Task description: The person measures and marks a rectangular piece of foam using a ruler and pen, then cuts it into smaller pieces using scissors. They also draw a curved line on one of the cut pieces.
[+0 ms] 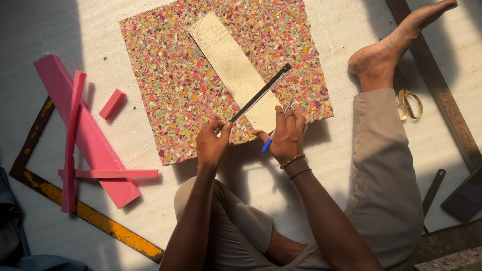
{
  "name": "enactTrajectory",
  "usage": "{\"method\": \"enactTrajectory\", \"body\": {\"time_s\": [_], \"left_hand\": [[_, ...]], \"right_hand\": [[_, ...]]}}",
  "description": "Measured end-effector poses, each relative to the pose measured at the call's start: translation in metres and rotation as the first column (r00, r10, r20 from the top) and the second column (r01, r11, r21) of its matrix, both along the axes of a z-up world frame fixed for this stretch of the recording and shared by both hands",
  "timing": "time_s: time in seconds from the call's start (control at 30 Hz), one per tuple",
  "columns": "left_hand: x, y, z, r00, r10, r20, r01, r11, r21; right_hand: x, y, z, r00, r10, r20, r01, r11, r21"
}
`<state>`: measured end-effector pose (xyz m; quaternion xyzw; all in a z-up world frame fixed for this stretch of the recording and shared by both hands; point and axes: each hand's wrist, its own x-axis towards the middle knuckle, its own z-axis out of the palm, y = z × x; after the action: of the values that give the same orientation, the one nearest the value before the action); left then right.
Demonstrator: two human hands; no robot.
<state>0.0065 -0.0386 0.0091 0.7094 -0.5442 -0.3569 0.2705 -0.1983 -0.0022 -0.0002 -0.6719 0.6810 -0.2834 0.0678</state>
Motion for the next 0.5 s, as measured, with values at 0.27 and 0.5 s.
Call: {"method": "enactTrajectory", "body": {"time_s": [0.27,0.5], "left_hand": [[0.043,0.023,-0.015,0.93,-0.078,0.36,0.115,0.99,-0.083],[0.034,0.035,-0.008,0.914,-0.101,0.392,0.119,0.993,-0.022]], "right_hand": [[-0.025,-0.014,-0.006,0.866,-0.147,0.478,0.151,0.988,0.031],[-0.041,-0.037,0.008,0.891,0.273,0.362,-0.297,0.955,0.009]]}}
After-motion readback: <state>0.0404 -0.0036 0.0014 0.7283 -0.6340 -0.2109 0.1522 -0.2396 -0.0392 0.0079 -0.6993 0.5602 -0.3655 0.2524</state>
